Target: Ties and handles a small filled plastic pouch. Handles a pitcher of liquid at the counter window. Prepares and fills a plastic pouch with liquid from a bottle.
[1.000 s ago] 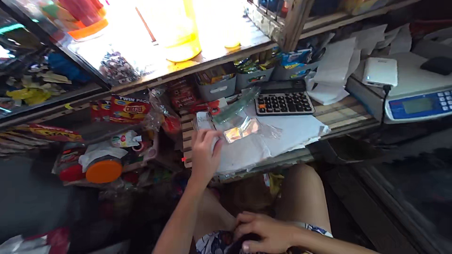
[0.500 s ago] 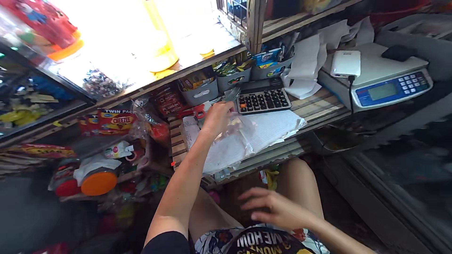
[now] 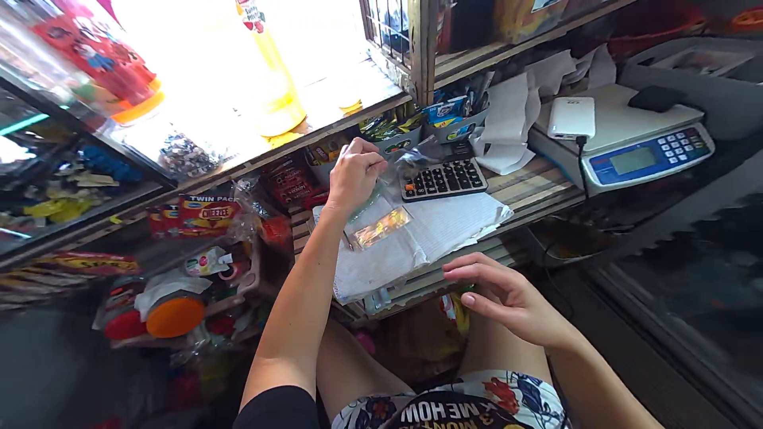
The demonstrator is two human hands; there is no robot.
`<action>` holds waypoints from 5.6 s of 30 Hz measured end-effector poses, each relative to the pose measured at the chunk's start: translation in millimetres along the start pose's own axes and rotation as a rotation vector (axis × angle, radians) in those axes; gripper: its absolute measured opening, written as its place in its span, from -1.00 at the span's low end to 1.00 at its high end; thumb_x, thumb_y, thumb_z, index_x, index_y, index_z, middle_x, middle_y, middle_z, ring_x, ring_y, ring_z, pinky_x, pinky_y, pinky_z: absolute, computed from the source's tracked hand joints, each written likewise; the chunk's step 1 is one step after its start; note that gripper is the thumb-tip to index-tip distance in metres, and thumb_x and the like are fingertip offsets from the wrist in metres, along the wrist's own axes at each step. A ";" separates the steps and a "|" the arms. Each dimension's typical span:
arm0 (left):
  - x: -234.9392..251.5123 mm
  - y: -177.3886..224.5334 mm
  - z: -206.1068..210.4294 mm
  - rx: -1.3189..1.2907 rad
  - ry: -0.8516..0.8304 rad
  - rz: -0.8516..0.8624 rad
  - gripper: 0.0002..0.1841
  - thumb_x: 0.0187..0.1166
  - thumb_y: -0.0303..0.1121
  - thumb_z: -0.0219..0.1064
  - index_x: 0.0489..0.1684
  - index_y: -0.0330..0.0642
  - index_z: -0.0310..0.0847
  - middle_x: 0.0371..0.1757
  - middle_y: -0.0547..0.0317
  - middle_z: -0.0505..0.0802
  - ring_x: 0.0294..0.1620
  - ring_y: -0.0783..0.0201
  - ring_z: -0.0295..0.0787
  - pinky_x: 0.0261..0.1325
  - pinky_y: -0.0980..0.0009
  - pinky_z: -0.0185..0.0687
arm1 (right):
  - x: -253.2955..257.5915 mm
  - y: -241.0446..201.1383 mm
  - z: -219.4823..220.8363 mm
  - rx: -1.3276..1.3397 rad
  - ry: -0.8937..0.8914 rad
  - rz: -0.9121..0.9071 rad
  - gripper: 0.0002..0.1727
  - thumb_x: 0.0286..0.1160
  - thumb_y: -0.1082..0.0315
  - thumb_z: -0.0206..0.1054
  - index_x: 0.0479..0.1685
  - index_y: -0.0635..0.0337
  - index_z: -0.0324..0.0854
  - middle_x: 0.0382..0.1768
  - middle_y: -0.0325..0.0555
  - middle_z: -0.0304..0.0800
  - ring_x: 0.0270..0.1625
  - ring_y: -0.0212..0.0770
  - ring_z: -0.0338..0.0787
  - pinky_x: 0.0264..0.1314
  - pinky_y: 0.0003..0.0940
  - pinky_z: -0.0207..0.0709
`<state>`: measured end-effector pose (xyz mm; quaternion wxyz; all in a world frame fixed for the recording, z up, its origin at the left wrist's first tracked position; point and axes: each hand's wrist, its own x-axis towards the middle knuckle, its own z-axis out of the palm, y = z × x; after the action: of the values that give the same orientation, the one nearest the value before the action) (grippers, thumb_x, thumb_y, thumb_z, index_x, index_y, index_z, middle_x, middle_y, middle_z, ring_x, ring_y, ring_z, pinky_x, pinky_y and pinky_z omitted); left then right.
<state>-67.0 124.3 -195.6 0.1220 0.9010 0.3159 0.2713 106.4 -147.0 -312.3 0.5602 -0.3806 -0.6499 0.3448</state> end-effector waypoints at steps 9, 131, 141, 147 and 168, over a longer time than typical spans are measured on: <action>-2.6 3.5 -28.4 -0.324 0.212 0.066 -0.79 0.72 -0.33 0.30 0.09 -0.10 0.84 0.07 0.09 0.73 -0.12 0.42 0.71 -0.07 0.52 0.67 | 29.6 9.5 11.3 0.062 0.046 0.136 -0.75 0.67 0.24 0.31 0.02 0.22 0.77 0.18 -0.11 0.76 0.21 -0.30 0.79 0.25 -0.40 0.75; 144.1 -26.4 -64.8 -0.375 0.255 -0.341 -0.14 0.67 -0.15 0.38 0.83 -0.41 -0.05 0.64 -0.44 0.46 0.68 -0.20 0.40 0.72 -0.07 0.28 | 40.9 -40.5 -9.5 0.203 0.510 0.056 -0.75 0.43 0.50 0.44 0.08 0.18 0.76 -0.26 -0.26 0.95 -0.19 -0.38 0.92 0.00 -0.49 0.80; -15.9 57.9 -34.4 -0.192 0.466 0.139 -0.30 0.24 -0.16 0.72 0.38 -0.34 0.63 0.17 -0.12 0.72 0.15 0.19 0.75 0.22 0.31 0.74 | 69.4 -59.2 -13.7 -0.023 0.532 -0.106 -0.84 0.58 0.40 0.38 -0.05 0.21 0.85 -0.14 -0.17 0.97 -0.02 -0.28 0.93 0.19 -0.35 0.81; -104.6 76.1 -27.2 0.104 0.420 0.254 -0.34 0.27 -0.19 0.67 0.45 -0.12 0.67 0.15 0.02 0.74 0.21 0.08 0.66 0.33 0.08 0.53 | 66.2 -64.5 -2.0 -0.345 0.614 -0.178 -0.85 0.36 0.41 0.55 -0.12 0.15 0.84 -0.20 -0.32 0.95 -0.15 -0.43 0.91 0.00 -0.49 0.83; -139.8 70.5 -21.9 0.365 0.279 0.342 -0.48 0.37 -0.30 0.51 0.41 -0.02 0.71 0.08 -0.02 0.80 0.14 -0.04 0.72 0.56 -0.26 0.22 | 51.1 -68.6 8.1 -1.093 0.482 -0.289 -0.83 0.51 0.27 0.45 -0.11 0.11 0.89 -0.24 -0.14 0.94 -0.15 -0.20 0.91 0.18 -0.10 0.73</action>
<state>-135.3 -17.8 -207.6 -0.1343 0.9021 0.2168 0.3480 86.7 -134.5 -229.6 0.4564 -0.5882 -0.6327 -0.2133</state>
